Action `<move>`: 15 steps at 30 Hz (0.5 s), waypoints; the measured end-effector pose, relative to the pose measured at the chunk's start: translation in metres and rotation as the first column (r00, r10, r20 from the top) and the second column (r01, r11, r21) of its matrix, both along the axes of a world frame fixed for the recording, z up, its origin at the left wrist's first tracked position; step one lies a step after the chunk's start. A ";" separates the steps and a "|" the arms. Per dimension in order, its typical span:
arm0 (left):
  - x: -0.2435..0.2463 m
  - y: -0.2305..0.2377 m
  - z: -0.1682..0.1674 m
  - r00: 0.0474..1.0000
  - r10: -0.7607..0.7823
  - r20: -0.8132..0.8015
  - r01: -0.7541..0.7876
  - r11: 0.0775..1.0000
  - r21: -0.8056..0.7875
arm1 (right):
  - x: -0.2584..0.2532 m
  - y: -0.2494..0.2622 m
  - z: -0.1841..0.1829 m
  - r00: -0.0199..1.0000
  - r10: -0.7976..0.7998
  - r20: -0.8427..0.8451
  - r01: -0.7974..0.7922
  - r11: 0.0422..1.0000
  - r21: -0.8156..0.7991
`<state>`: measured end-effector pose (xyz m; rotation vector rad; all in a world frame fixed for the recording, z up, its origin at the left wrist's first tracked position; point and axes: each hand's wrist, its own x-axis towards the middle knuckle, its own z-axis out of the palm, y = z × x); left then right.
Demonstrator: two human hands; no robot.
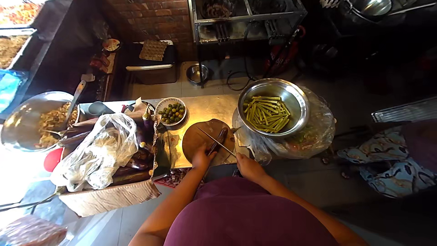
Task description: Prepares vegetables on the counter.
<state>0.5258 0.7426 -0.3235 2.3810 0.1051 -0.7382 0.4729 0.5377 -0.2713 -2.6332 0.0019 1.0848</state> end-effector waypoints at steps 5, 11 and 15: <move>0.003 -0.004 -0.001 0.999 -0.030 0.017 0.030 1.000 0.003 | 0.010 0.005 -0.006 0.999 0.000 -0.048 -0.002 0.999 -0.034; 0.003 -0.006 0.000 0.998 -0.059 0.024 0.058 0.998 0.009 | 0.049 0.036 -0.008 0.999 0.037 0.027 -0.037 0.999 0.020; 0.003 -0.009 0.000 0.992 -0.116 0.049 0.113 0.992 0.065 | 0.063 0.046 -0.027 0.998 0.021 0.053 -0.023 0.999 0.036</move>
